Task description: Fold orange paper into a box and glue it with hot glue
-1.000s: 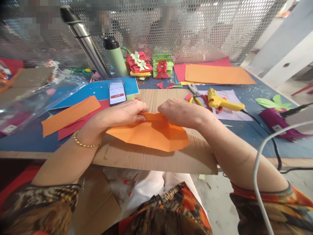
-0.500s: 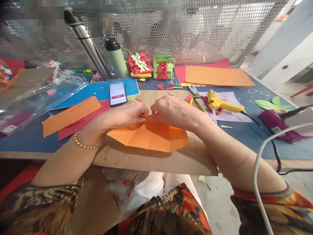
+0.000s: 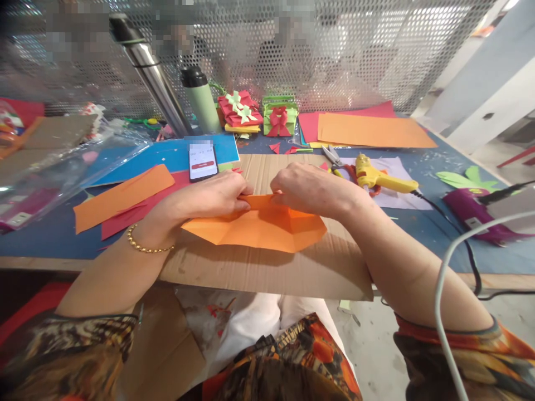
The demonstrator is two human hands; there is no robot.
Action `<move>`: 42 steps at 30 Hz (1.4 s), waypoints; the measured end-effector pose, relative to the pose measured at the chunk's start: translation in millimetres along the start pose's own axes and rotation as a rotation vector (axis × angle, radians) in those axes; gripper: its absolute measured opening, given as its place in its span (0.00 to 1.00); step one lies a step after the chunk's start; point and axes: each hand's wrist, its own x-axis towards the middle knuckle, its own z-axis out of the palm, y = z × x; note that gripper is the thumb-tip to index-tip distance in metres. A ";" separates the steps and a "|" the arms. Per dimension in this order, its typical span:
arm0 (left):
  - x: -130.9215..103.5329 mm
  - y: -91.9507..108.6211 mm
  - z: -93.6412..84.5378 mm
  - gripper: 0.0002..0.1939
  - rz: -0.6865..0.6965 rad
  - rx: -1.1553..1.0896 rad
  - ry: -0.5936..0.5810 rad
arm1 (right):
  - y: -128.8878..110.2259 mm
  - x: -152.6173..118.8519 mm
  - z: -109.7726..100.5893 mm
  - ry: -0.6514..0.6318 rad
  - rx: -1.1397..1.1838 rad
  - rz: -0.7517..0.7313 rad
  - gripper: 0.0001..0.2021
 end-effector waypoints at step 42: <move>0.7 -1.4 -0.9 0.15 0.105 -0.013 0.003 | -3.9 7.6 13.5 0.119 0.149 -0.111 0.18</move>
